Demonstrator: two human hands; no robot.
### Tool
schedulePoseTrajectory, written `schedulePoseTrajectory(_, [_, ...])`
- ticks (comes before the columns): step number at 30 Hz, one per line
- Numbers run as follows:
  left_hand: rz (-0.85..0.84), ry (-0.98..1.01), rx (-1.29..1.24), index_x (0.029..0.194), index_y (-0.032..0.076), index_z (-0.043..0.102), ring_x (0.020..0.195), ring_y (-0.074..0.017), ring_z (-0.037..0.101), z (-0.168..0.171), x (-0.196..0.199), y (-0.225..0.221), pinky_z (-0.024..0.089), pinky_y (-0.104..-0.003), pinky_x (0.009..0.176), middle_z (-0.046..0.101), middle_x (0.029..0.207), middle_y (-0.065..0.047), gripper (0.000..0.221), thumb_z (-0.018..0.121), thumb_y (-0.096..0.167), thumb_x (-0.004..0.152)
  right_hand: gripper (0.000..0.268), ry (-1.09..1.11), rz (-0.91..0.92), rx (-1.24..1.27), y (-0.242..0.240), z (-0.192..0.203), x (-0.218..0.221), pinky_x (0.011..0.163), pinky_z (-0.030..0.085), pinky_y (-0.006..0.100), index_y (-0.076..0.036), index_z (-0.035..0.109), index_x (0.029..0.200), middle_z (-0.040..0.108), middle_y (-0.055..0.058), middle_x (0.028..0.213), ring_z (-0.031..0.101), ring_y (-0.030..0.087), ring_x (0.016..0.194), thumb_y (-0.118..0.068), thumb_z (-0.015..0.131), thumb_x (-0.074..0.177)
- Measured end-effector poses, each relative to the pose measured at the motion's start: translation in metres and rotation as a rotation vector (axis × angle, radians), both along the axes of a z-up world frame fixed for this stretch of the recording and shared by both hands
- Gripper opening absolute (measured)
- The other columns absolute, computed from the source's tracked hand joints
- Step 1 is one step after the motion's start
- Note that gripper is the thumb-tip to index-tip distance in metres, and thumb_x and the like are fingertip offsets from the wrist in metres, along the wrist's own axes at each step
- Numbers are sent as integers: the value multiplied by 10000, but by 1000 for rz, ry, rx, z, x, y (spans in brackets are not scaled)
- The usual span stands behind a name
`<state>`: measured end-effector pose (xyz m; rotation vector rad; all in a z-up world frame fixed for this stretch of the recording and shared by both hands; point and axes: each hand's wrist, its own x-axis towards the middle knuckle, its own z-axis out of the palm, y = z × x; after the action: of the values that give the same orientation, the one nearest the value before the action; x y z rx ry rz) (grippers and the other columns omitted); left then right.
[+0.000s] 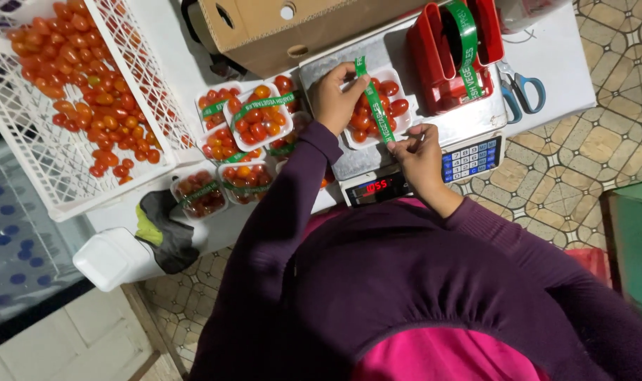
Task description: The person packages cherry tomatoes by placing them into containers, weighing the containers on a scale, and applying adhesive tape over the lids.
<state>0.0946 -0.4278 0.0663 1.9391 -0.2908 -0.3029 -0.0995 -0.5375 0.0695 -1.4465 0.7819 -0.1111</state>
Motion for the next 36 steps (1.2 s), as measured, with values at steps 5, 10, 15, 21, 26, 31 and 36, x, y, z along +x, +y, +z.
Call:
schedulePoseTrajectory(5, [-3,81,71,924,157,748,931,-147,722,14,0,-4,562,-295,826,772,925,6,215,743,357,844,494,116,-49,-28,3,1,8,581,525,255,-126,374,1134,724,47,801,652,123,617,-73,807,901])
schedulePoseTrajectory(10, [59,34,278,948,298,789,1059,-236,737,-6,-4,-4,570,-363,953,809,972,-2,181,752,444,846,538,85,-40,29,-3,-21,4,374,496,274,18,416,1182,729,170,814,668,186,581,-100,862,905])
schedulePoseTrajectory(15, [76,26,327,918,275,802,1017,-236,749,-7,-2,-10,578,-351,930,813,949,6,181,760,427,831,512,114,-6,-35,-6,-32,9,416,528,320,7,457,1158,729,152,810,693,203,586,-126,875,893])
schedulePoseTrajectory(21, [77,80,371,970,243,801,1013,-210,761,-14,2,-15,594,-341,888,812,966,-9,239,740,429,833,457,150,56,-107,-14,-39,9,491,537,326,16,473,1155,719,124,801,676,201,585,-125,841,923])
schedulePoseTrajectory(26, [69,122,396,1126,193,774,1071,-216,755,-29,10,-16,599,-373,928,811,1039,-53,339,741,375,842,472,200,98,-165,-9,-33,9,577,539,327,-26,466,1179,727,53,788,688,183,595,-167,839,925])
schedulePoseTrajectory(31, [112,194,129,1143,119,636,762,-202,766,-10,20,-4,589,-338,806,816,863,-69,381,778,240,811,468,-59,11,-123,4,-21,7,670,535,278,-108,374,1086,690,26,764,650,114,675,-41,806,918])
schedulePoseTrajectory(36, [229,738,-374,1335,8,598,1029,-188,667,24,0,23,521,-277,916,707,1172,-159,606,798,166,785,488,-280,153,4,-32,15,-12,656,492,229,-137,367,1192,679,62,890,634,104,763,-32,774,944])
